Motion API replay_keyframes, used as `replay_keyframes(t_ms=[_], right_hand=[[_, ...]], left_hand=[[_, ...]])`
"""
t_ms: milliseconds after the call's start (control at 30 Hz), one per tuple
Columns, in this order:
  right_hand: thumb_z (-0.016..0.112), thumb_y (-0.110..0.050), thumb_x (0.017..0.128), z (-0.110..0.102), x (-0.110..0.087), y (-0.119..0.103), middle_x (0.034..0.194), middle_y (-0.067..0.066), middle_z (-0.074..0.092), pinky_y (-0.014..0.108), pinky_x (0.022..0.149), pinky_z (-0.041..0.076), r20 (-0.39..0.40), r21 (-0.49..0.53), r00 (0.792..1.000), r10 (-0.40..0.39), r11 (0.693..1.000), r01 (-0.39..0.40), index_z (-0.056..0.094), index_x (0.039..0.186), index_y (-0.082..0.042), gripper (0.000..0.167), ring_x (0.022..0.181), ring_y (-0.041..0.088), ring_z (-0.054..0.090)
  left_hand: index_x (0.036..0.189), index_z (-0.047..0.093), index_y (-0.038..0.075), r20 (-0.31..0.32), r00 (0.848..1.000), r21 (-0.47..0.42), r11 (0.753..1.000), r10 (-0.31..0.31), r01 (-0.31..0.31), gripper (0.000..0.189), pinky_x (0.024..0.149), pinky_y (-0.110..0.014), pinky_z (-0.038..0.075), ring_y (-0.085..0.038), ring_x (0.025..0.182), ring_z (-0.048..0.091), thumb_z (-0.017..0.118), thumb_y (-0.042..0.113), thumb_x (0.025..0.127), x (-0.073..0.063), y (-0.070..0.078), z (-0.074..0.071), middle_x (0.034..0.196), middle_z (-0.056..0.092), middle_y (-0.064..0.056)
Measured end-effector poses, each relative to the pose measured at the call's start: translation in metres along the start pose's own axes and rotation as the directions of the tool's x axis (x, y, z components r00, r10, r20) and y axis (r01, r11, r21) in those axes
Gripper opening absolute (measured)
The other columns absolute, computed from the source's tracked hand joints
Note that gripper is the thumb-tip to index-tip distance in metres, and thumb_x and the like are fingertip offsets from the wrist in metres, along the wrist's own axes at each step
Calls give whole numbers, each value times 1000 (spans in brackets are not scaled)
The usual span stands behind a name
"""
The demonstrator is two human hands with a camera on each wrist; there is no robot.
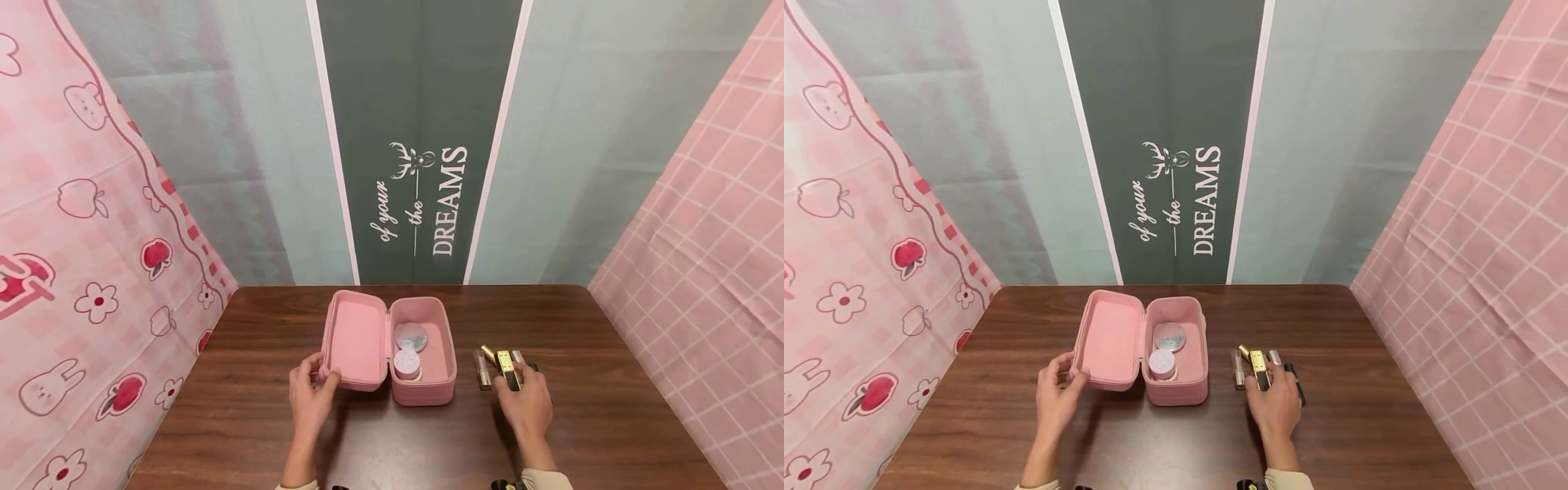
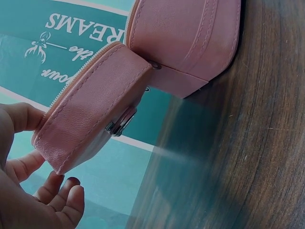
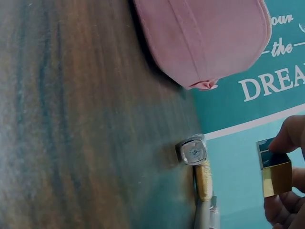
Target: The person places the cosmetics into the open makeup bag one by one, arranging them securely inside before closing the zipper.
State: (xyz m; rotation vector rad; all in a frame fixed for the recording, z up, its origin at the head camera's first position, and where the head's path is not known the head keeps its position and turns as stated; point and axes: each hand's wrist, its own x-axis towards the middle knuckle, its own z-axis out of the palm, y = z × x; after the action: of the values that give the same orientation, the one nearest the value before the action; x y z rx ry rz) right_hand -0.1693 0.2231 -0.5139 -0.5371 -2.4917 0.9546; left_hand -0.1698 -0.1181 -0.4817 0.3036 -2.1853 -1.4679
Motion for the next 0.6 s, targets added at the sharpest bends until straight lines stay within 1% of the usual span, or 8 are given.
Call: replay_keyframes(t_ms=[167, 267, 400, 500, 600], right_hand=[[65, -22, 75, -8, 7, -9, 96, 20, 57, 54, 61, 41, 49, -24, 998, 30, 999, -29, 62, 111, -4, 40, 84, 40, 55], [65, -24, 77, -15, 13, -18, 95, 19, 59, 53, 58, 42, 70, -33, 997, 43, 999, -41, 62, 111, -6, 39, 82, 39, 56], [66, -26, 77, -19, 21, -31, 90, 14, 58, 46, 53, 40, 84, -31, 996, 22, 999, -20, 62, 110, -6, 38, 76, 33, 55], [66, -26, 77, -20, 25, -41, 89, 14, 59, 44, 51, 39, 97, -27, 995, -2, 1000, 5, 62, 109, -5, 39, 72, 32, 54], [66, -27, 77, -20, 28, -50, 91, 15, 61, 43, 52, 40, 140, -31, 990, -13, 999, 18, 61, 110, -3, 41, 71, 31, 55]], left_hand=[[108, 63, 2, -2, 1000, 1, 1000, 8, -8, 37, 62, -19, 46, -22, 81, 51, 72, 3, 72, 0, -1, 0, 95, 52, -12], [107, 64, 3, -3, 1000, 5, 1000, 8, -8, 37, 62, -19, 46, -20, 80, 51, 72, 3, 71, 0, -1, 0, 94, 53, -11], [108, 64, 3, 1, 1000, 4, 1000, 11, -11, 38, 62, -19, 46, -21, 80, 51, 72, 3, 71, 0, -2, 0, 95, 53, -12], [108, 63, 2, 7, 1000, 5, 1000, 16, -16, 38, 62, -19, 46, -21, 80, 52, 72, 3, 71, 0, -2, -1, 96, 52, -13], [108, 63, 2, 9, 1000, 9, 1000, 23, -23, 38, 62, -20, 46, -21, 79, 52, 72, 3, 71, 0, -1, -1, 96, 52, -13]])
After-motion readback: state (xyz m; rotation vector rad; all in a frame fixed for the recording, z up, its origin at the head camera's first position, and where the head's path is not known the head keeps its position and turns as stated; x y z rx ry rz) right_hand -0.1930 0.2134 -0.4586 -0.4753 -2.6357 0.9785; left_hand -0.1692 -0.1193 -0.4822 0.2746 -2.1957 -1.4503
